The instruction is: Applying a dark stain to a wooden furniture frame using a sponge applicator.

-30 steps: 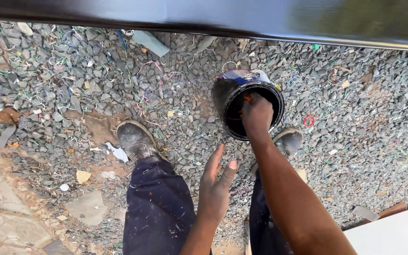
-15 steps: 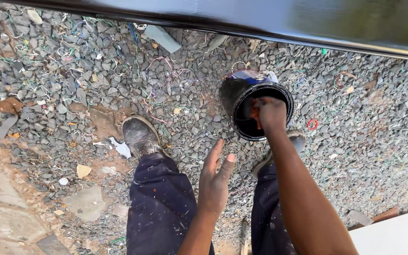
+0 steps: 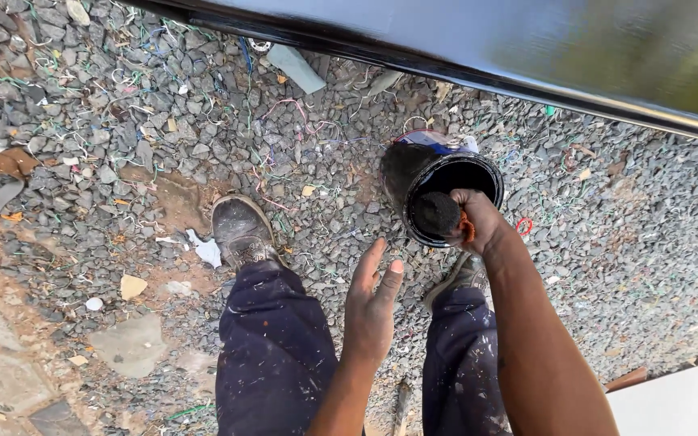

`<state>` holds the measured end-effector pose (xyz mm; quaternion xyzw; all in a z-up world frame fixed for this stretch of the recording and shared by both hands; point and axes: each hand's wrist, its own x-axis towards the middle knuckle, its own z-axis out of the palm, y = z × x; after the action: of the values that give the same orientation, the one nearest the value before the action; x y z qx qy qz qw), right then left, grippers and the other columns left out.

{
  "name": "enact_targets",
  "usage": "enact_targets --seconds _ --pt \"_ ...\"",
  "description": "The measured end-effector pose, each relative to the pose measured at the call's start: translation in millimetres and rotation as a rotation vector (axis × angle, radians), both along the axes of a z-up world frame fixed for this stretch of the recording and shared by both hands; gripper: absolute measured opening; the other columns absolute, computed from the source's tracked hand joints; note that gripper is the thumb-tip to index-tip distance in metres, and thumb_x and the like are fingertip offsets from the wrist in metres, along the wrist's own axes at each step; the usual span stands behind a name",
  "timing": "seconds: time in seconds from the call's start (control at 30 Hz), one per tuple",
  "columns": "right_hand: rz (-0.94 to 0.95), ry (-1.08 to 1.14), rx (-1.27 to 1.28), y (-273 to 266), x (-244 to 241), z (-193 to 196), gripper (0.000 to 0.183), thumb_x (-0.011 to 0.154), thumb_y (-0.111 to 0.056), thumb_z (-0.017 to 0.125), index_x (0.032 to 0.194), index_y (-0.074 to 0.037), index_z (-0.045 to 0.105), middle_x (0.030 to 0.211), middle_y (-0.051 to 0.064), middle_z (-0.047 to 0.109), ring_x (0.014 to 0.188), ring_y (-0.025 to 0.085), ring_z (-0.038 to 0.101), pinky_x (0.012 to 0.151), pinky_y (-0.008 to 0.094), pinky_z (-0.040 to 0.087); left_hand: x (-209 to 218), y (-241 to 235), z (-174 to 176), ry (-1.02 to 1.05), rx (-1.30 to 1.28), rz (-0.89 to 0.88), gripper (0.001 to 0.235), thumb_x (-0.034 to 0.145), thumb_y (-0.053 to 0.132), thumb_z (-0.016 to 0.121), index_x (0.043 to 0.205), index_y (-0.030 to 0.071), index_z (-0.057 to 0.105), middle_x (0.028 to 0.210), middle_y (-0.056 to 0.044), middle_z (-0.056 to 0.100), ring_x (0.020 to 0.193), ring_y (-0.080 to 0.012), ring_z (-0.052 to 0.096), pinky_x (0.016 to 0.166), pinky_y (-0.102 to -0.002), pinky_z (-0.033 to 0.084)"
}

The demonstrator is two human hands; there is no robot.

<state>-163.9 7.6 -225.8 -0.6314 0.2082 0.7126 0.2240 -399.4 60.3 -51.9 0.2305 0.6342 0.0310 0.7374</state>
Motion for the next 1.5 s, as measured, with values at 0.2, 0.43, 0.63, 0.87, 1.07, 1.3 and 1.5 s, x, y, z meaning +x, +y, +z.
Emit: enact_targets --seconds 0.2,0.43,0.63,0.87,1.07,1.3,1.5 --pt "0.504 -0.730 -0.120 37 -41 35 0.019 0.099 -0.006 0.055 0.087 -0.009 0.070 0.072 0.009 0.072 0.052 0.015 0.063 0.045 0.028 0.046 -3 -4 -5 -0.045 0.046 0.042 0.086 0.087 0.065 0.047 0.155 0.013 0.041 0.165 -0.013 0.040 0.151 -0.0261 0.042 0.123 -0.043 0.029" --pt "0.780 -0.950 -0.031 28 -46 -21 0.015 0.090 -0.012 0.058 0.097 -0.009 0.072 0.065 0.009 0.069 0.051 0.026 0.068 0.051 0.039 0.055 -6 -5 -6 -0.045 0.023 0.040 0.087 0.086 0.066 0.047 0.156 0.015 0.041 0.166 -0.012 0.039 0.152 -0.0258 0.041 0.123 -0.044 0.027" --pt "0.616 -0.871 -0.121 33 -40 -11 0.025 0.097 -0.005 0.054 0.112 -0.009 0.074 0.081 0.010 0.073 0.054 0.020 0.070 0.050 0.031 0.062 -7 -9 -8 -0.047 0.002 0.052 0.086 0.086 0.065 0.047 0.155 0.014 0.041 0.165 -0.012 0.040 0.150 -0.0272 0.044 0.124 -0.045 0.026" --pt "0.013 -0.390 -0.097 17 -19 17 0.018 0.091 -0.006 0.040 0.078 -0.015 0.049 0.070 0.004 0.055 0.056 0.014 0.050 0.049 0.028 0.037 -9 -10 -7 -0.054 0.026 0.041 0.087 0.086 0.066 0.046 0.156 0.013 0.040 0.165 -0.013 0.040 0.151 -0.0272 0.042 0.123 -0.044 0.028" --pt "0.031 -0.092 -0.030 2 -4 -5 0.014 0.074 -0.008 0.050 0.063 -0.015 0.043 0.052 0.001 0.047 0.039 0.013 0.044 0.033 0.026 0.029 -9 1 1 -0.045 0.046 0.039 0.085 0.087 0.066 0.046 0.154 0.014 0.043 0.164 -0.011 0.042 0.149 -0.0268 0.045 0.123 -0.043 0.029" --pt "0.284 -0.267 -0.074 16 -11 0 0.018 0.078 -0.013 0.050 0.061 -0.016 0.046 0.051 0.004 0.049 0.037 0.014 0.038 0.035 0.027 0.020 -10 20 15 -0.012 0.021 0.119 0.084 0.085 0.064 0.049 0.153 0.014 0.046 0.162 -0.010 0.047 0.148 -0.0257 0.048 0.117 -0.042 0.041" --pt "0.540 -0.208 -0.027 29 -2 30 0.023 0.083 -0.013 0.042 0.061 -0.019 0.041 0.057 -0.001 0.038 0.044 0.014 0.034 0.040 0.030 0.023 5 24 32 0.153 0.043 0.152 0.065 0.093 0.056 0.045 0.142 0.015 0.060 0.147 -0.010 0.063 0.136 -0.0254 0.062 0.108 -0.039 0.053"
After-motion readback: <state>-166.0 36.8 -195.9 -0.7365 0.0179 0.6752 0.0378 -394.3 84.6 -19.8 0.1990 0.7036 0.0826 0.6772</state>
